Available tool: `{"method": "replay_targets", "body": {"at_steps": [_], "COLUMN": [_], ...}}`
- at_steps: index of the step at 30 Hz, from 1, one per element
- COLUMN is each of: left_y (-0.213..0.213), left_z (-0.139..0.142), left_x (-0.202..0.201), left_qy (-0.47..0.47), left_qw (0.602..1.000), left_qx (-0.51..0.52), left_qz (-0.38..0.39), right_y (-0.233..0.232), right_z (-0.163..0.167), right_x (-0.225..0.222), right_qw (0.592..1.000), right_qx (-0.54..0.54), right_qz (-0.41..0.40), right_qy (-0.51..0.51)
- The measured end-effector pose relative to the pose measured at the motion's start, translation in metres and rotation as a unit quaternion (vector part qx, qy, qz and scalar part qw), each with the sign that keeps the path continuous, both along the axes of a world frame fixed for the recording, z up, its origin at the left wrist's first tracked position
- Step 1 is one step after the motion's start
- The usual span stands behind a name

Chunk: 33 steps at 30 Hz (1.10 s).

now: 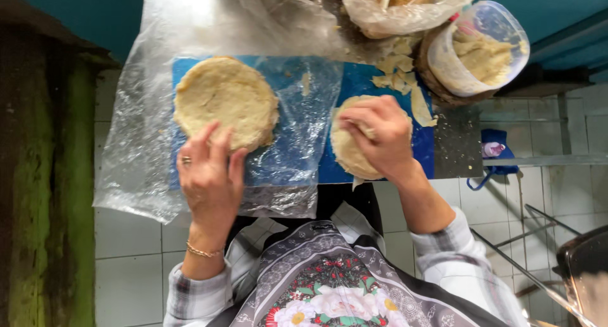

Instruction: The person peels thin translucent sheets off round flat food discs one at a time, stretching and separating each delicate layer by hand, then places the peeled sheets into a plastic container beside the discs on the plastic-covered table.

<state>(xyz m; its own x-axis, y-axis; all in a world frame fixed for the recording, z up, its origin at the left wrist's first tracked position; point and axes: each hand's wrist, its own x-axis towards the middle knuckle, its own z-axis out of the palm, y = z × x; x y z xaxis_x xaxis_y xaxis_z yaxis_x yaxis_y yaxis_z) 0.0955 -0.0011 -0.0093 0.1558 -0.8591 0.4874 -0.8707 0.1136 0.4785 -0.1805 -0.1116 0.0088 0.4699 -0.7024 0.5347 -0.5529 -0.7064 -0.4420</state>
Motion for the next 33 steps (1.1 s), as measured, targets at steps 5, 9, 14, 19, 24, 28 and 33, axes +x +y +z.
{"method": "replay_targets", "body": {"at_steps": [5,9,14,19,24,28,33], "left_y": [0.004,0.006,0.008,0.007,0.004,0.006,0.007], "left_z": [-0.016,-0.029,-0.036,-0.036,-0.036,-0.036,-0.033], "left_x": [0.022,0.022,0.030,0.034,0.040,0.042,0.043], "left_qy": [0.142,0.248,0.258,0.315,0.388,0.395,0.424], "left_qw": [0.988,0.964,0.961,0.944,0.915,0.912,0.901], "left_qx": [-0.026,-0.064,-0.086,-0.087,-0.092,-0.094,-0.077], "left_qz": [0.048,0.076,0.051,0.054,0.052,0.053,0.048], "right_y": [-0.013,-0.010,-0.011,-0.009,0.004,0.014,-0.007], "right_z": [0.002,0.007,0.014,0.016,0.012,0.003,-0.014], "right_x": [0.099,0.141,0.150,0.161,0.169,0.161,0.158], "right_qw": [0.976,0.962,0.959,0.957,0.936,0.875,0.973], "right_qx": [-0.010,-0.025,-0.038,-0.063,-0.137,-0.300,-0.038], "right_qz": [0.212,0.248,0.230,0.220,0.232,0.213,0.167], "right_qy": [0.050,0.114,0.162,0.178,0.225,0.316,0.157]}}
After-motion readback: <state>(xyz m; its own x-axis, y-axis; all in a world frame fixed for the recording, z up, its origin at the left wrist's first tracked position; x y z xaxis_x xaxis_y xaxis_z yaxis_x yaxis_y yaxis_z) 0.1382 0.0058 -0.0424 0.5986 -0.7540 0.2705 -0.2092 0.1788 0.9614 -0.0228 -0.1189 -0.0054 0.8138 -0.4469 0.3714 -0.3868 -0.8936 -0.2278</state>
